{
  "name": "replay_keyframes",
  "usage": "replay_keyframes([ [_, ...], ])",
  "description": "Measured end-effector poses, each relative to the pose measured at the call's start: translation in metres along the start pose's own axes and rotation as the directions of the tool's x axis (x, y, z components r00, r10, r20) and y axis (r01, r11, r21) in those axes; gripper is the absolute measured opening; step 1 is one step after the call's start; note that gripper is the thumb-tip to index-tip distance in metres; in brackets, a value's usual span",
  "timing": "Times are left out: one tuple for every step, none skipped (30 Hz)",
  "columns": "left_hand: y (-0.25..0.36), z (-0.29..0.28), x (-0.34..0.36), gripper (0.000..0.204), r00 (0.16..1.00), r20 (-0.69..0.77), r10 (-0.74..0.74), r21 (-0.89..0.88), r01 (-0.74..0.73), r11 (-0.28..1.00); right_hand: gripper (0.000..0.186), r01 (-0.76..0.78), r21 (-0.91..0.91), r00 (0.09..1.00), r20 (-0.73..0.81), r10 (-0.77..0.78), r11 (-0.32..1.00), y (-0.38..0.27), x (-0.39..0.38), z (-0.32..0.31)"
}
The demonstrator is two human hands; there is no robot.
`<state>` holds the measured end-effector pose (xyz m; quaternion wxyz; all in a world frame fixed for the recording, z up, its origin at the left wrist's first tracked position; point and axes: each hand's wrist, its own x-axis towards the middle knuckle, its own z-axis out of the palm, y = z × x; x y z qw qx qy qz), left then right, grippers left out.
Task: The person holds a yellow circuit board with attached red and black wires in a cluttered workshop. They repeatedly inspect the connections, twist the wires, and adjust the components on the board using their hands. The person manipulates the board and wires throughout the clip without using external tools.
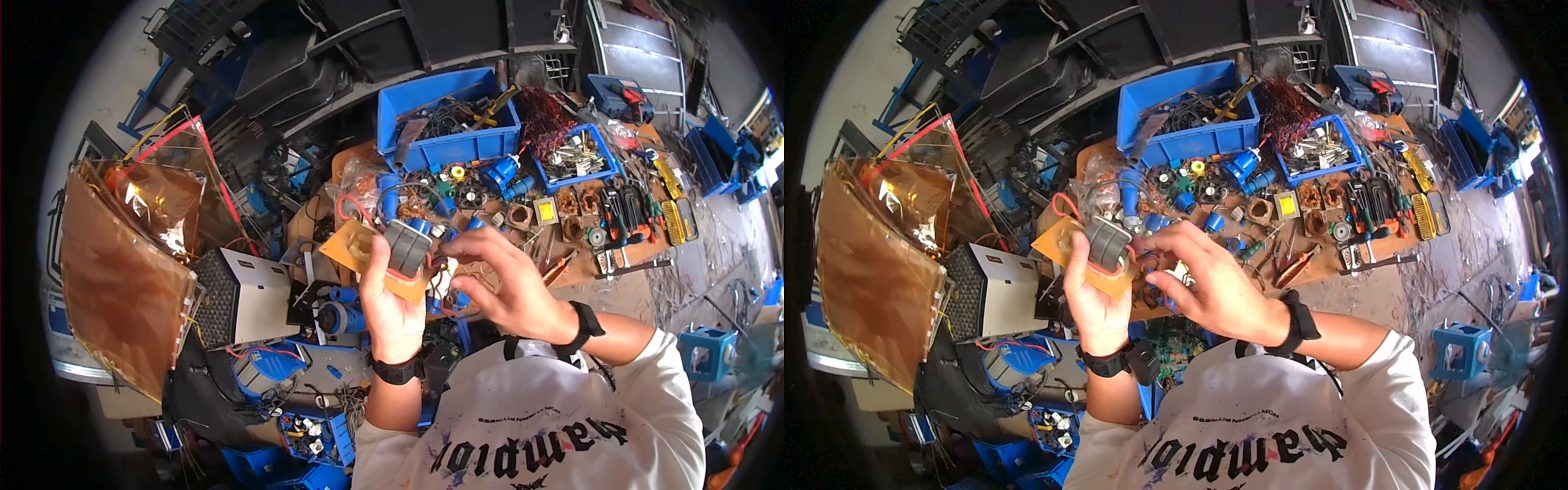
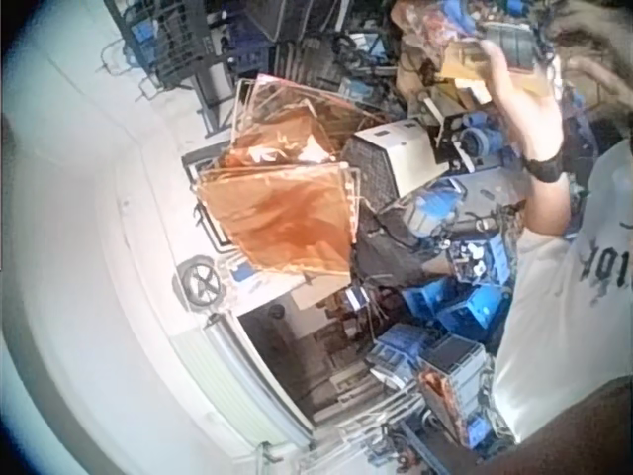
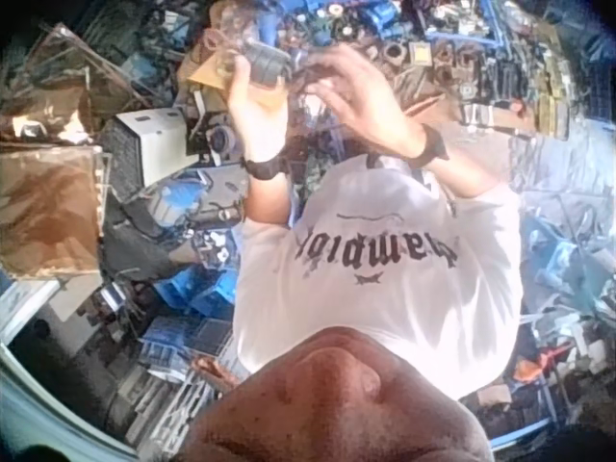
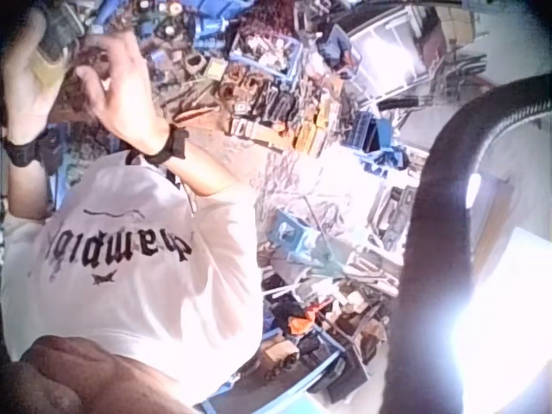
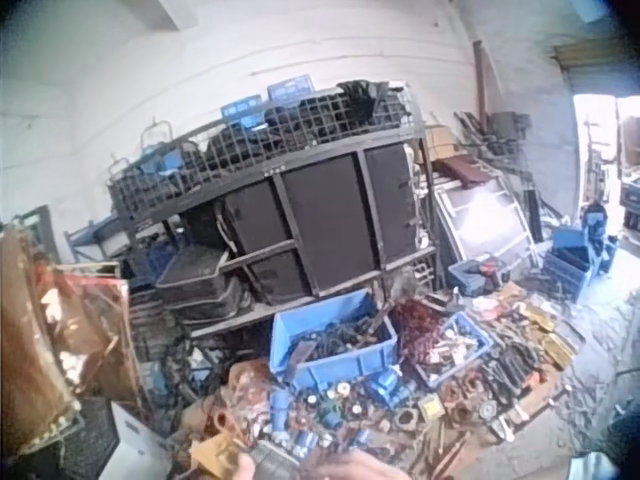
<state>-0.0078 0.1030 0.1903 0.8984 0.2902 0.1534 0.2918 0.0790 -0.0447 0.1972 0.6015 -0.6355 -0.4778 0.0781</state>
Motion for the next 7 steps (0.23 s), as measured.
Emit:
replay_keyframes([
  [-0.001, 0.001, -0.001, 0.028, 1.0, -0.011, -0.006, -0.054, 0.005, 0.999, 0.029, -0.035, 0.0, 0.999, 0.003, 0.035, 0.999, 0.004, 0.0, 0.006],
  [-0.002, 0.002, -0.002, 0.028, 1.0, -0.022, -0.013, -0.107, 0.011, 0.994, 0.03, -0.071, -0.001, 0.997, 0.006, 0.071, 0.997, 0.008, 0.0, 0.011],
  [-0.002, 0.0, -0.001, 0.034, 0.999, 0.008, -0.038, -0.2, 0.039, 0.979, 0.031, -0.056, -0.013, 0.998, 0.001, 0.056, 0.998, 0.011, 0.001, 0.014],
  [-0.003, 0.002, -0.003, 0.036, 0.998, -0.001, -0.064, -0.239, 0.062, 0.969, 0.031, -0.064, -0.022, 0.998, -0.002, 0.064, 0.998, 0.011, 0.002, 0.013],
  [-0.002, 0.007, -0.005, 0.039, 0.996, -0.009, -0.092, -0.278, 0.086, 0.957, 0.03, -0.073, -0.032, 0.997, -0.006, 0.073, 0.997, 0.011, 0.003, 0.011],
  [-0.001, 0.009, -0.007, 0.041, 0.993, -0.02, -0.116, -0.314, 0.104, 0.944, 0.029, -0.081, -0.037, 0.997, -0.008, 0.081, 0.996, 0.012, 0.004, 0.009],
  [-0.002, 0.006, -0.006, 0.044, 0.995, -0.031, -0.096, -0.359, 0.078, 0.93, 0.03, -0.123, 0.016, 0.992, 0.043, 0.123, 0.992, 0.019, 0.003, 0.01],
])
